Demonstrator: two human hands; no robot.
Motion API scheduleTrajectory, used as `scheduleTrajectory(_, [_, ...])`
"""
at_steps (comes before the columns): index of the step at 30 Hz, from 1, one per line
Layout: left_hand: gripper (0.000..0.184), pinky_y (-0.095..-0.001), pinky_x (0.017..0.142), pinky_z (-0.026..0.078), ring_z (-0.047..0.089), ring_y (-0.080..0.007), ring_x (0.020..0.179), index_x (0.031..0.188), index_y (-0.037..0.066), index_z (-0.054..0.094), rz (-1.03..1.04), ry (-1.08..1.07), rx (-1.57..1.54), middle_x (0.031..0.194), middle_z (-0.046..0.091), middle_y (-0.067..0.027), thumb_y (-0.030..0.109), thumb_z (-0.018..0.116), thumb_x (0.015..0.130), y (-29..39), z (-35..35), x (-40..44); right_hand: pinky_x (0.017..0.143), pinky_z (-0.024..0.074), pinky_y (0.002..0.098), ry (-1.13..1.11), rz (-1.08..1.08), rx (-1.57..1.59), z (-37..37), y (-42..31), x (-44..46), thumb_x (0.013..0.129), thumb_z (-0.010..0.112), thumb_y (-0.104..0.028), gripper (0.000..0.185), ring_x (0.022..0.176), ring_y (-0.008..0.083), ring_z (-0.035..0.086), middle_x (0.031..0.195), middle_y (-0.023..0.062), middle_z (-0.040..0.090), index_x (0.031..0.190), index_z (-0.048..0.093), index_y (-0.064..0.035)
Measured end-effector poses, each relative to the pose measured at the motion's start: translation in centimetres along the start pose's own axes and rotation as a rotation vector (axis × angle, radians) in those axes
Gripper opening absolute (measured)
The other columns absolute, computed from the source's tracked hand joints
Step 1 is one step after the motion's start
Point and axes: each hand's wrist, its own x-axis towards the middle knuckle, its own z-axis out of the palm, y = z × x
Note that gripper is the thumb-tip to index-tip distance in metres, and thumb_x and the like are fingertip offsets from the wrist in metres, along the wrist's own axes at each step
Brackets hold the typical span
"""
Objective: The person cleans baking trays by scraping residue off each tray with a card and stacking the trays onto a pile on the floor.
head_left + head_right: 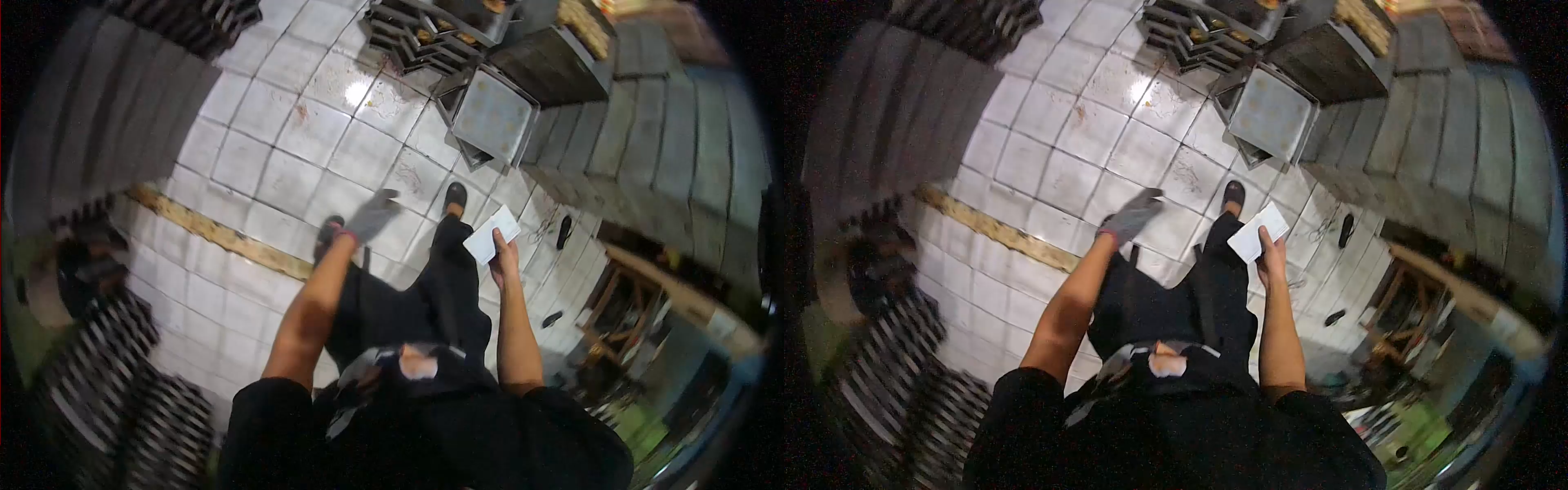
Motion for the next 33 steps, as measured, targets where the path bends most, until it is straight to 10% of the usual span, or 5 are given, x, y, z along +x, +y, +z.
scheduleTrajectory(8, [0.072,-0.0376,0.106,0.045,0.058,-0.0266,0.128,0.156,0.009,0.032,-0.305,0.198,-0.692,0.146,0.056,-0.0147,0.037,0.065,0.099,-11.7,22.8,33.8,0.094,0.0495,0.0335,-0.065,-0.058,-0.652,-9.3,4.2,38.1,0.098,0.072,-0.020,0.039,0.106,0.0183,0.063,0.118,0.0091,0.068,0.127,0.058,0.0019])
scheduleTrajectory(20, [0.052,-0.0416,0.106,0.044,0.057,-0.0331,0.129,0.141,0.003,0.054,-0.243,0.617,-0.935,0.142,0.060,-0.0126,0.027,0.061,0.096,-31.3,47.6,84.1,0.098,0.0512,0.0410,0.245,0.182,-0.103,-18.6,2.2,53.5,0.105,0.061,-0.029,0.047,0.113,0.0201,0.061,0.127,0.0060,0.061,0.144,0.045,-0.0087])
scheduleTrajectory(23, [0.042,-0.0400,0.104,0.046,0.059,-0.0319,0.126,0.136,0.002,0.057,-0.394,0.330,-0.588,0.142,0.060,-0.0107,0.025,0.054,0.101,-32.4,48.0,82.9,0.099,0.0507,0.0423,0.261,0.141,-0.122,-19.1,1.4,53.9,0.104,0.062,-0.028,0.049,0.115,0.0205,0.060,0.128,0.0059,0.061,0.145,0.044,-0.0087])
scheduleTrajectory(26, [0.039,-0.0383,0.105,0.046,0.056,-0.0239,0.129,0.140,0.001,0.055,0.276,0.515,-0.061,0.145,0.057,-0.0090,0.016,0.048,0.104,-31.7,46.6,74.2,0.099,0.0519,0.0412,0.137,0.164,-0.064,-19.4,1.3,53.1,0.103,0.064,-0.023,0.051,0.114,0.0205,0.062,0.128,0.0058,0.061,0.147,0.043,-0.0091])
scheduleTrajectory(33, [0.088,-0.0395,0.113,0.037,0.044,-0.0221,0.133,0.160,0.009,0.020,-0.018,0.842,-1.233,0.149,0.044,-0.0077,0.004,0.070,0.088,-22.3,29.5,37.8,0.103,0.0506,0.0401,-0.377,0.388,-0.135,-9.0,7.3,45.4,0.099,0.067,-0.009,0.054,0.121,0.0228,0.061,0.133,0.0090,0.062,0.148,0.045,-0.0061])
